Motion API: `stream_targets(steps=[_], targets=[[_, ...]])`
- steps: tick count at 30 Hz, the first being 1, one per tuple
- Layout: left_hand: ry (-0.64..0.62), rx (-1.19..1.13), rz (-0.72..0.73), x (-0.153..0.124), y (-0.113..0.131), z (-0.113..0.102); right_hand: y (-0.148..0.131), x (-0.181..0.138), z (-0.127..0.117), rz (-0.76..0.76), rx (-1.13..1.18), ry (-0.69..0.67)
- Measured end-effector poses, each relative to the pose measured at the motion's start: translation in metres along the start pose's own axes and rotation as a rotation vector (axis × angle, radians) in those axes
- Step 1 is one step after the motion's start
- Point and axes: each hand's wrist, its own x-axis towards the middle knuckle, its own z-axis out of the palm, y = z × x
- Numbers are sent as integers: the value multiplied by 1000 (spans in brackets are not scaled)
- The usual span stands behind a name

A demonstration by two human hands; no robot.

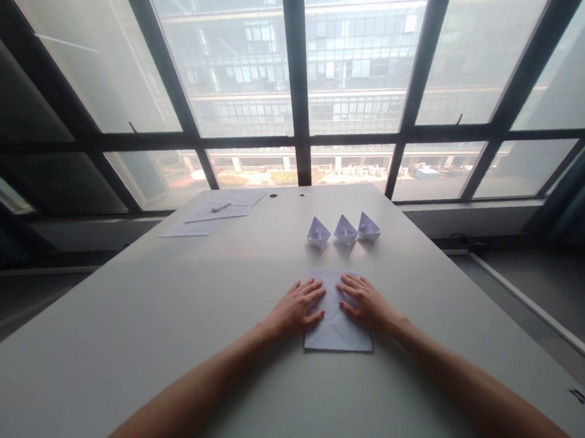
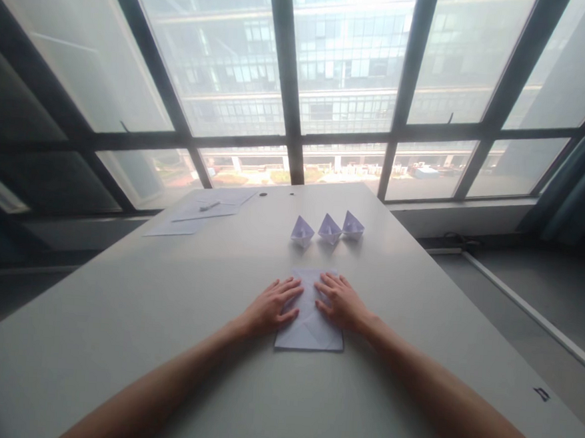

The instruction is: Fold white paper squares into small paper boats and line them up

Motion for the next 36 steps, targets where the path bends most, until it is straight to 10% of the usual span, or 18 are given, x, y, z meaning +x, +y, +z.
stream_targets(steps=[36], targets=[[-5, -9, -6, 1, 0, -1, 3, -1, -11, -62, 26, -163]])
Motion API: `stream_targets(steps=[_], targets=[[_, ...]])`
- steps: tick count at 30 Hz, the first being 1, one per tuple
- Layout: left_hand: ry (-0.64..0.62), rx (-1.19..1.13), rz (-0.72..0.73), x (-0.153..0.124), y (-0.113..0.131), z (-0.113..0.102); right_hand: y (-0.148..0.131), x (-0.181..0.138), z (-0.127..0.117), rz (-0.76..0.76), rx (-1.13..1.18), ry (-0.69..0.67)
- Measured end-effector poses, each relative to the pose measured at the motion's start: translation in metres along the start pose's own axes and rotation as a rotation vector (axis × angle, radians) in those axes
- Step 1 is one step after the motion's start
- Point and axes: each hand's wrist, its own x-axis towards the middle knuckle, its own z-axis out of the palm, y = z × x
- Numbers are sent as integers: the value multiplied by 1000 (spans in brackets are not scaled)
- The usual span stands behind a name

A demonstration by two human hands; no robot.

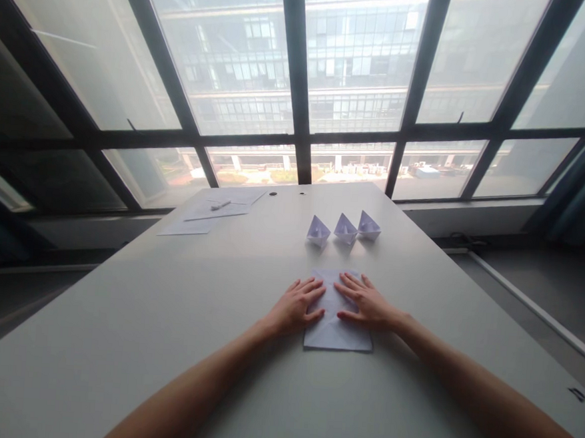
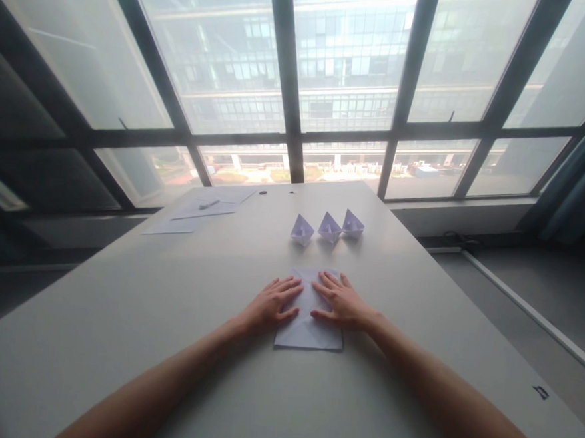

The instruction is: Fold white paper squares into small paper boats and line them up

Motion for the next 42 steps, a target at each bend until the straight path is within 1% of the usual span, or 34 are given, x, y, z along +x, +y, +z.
stream_targets(steps=[4, 11, 17, 22, 26, 31, 38, 40, 42], targets=[[0, 3, -6, 0, -1, 1, 4, 0, -2, 0, 31, -33], [46, -3, 6, 0, 0, 1, 2, 1, -2, 10, 54, -8], [118, -33, 5, 1, 0, 1, 6, 2, 4, 26, 75, 75], [199, -97, 36, 3, -4, 3, 5, 3, 7, 18, 93, 162], [258, -192, 51, 4, -7, 4, 4, 6, 6, -24, 130, 228], [331, -296, 31, 3, -7, 3, 5, 7, 5, -101, 175, 290], [438, -429, 57, 3, -4, 0, -5, 4, -3, -117, 266, 339], [466, -443, 39, 2, -2, -2, -7, 3, -5, -111, 303, 348], [496, -438, -27, 1, 0, -4, -7, 2, -5, -71, 345, 379]])
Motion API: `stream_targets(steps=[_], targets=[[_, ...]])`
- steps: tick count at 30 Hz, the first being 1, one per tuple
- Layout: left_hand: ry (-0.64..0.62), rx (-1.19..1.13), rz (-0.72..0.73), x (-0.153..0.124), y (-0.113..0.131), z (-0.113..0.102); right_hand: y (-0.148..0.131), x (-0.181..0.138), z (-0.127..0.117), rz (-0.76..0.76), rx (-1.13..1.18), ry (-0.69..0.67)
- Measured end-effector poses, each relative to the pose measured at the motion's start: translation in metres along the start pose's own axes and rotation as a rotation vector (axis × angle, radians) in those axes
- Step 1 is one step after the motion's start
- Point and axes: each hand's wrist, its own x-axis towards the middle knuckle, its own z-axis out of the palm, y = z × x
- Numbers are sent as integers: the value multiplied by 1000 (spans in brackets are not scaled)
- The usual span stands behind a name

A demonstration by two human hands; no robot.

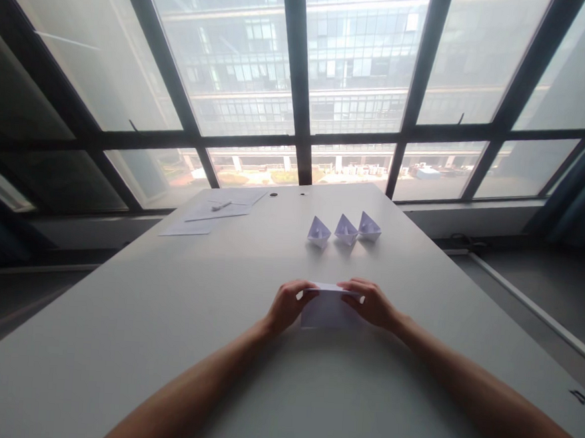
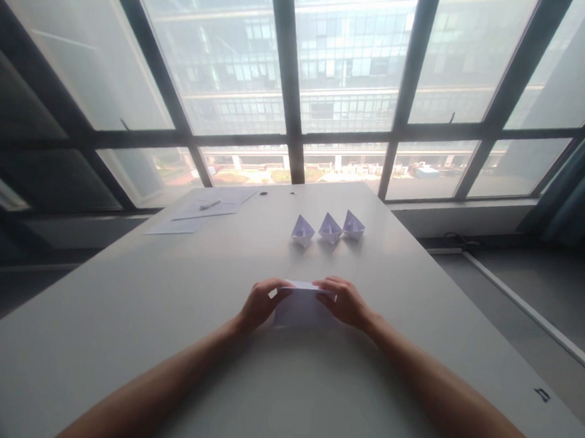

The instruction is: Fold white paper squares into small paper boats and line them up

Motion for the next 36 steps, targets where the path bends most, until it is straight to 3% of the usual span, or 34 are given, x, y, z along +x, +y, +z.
stream_targets(steps=[6, 9, 12, 15, 18, 21, 24, 29, 33, 36], targets=[[95, -36, -99, -2, 2, 0, 3, -1, 4, 176, 116, 72], [116, -136, -140, -4, -1, 1, 2, 1, 7, 243, 356, 107], [88, -212, -166, -4, -3, 2, 1, 3, 8, 300, 628, 107], [37, -125, -110, -3, -2, 3, 6, 4, 10, 371, 678, 96], [0, 87, 5, -1, -1, 2, 15, 2, 14, 416, 601, 77], [-169, 236, 98, -1, -1, 2, 20, 1, 19, 389, 427, 76], [-379, 317, 176, -3, -3, 2, 16, 0, 19, 346, 143, 85], [-506, 372, 187, -4, -1, 0, 4, -1, 10, 259, -307, 53], [-569, 389, 225, -2, 3, -3, -3, -1, 7, 127, -363, -24], [-594, 391, 238, -1, 5, -4, -6, -1, 11, 45, -311, -176]])
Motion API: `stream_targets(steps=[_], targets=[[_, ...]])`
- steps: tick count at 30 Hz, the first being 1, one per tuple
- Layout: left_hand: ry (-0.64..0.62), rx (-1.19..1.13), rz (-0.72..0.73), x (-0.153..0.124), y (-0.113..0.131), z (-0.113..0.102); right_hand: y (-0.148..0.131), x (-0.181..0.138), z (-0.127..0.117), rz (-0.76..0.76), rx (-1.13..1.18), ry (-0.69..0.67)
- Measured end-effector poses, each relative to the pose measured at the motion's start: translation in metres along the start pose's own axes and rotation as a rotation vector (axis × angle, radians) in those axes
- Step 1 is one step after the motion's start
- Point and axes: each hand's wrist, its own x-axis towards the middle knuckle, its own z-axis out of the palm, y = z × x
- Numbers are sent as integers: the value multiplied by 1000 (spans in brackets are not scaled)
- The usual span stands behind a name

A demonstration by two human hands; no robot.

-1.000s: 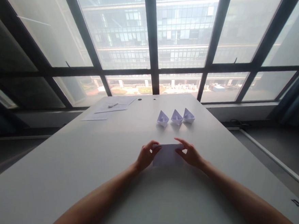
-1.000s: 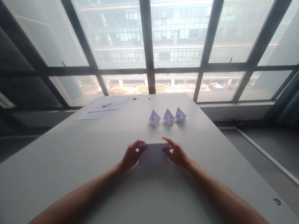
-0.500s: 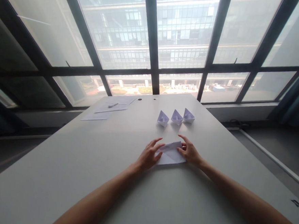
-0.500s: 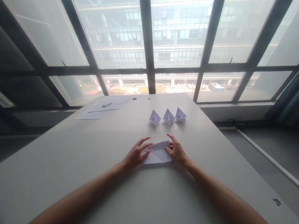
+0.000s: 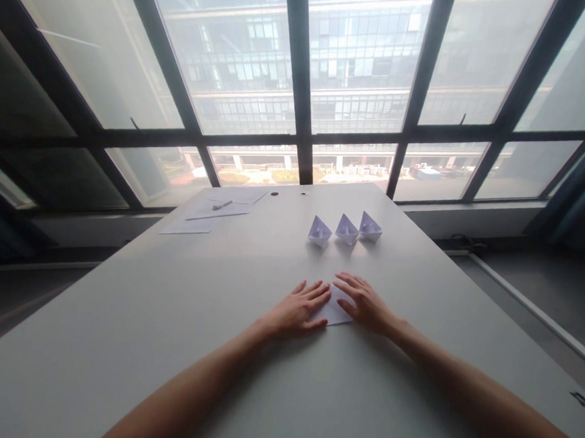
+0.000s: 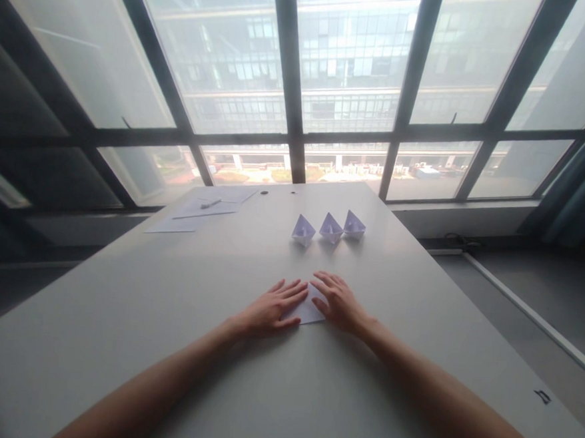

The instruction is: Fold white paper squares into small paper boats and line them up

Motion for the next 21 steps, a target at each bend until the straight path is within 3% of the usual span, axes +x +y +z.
stream_targets(steps=[5, 12, 21], targets=[[-9, -2, -5, 0, 1, 0, 0, 0, 8, -24, 29, -199], [-83, 38, 11, -1, -3, 0, 2, 0, 8, -8, 20, -219], [-57, 36, -15, -2, 1, -2, -1, 0, 6, 41, 4, -222]])
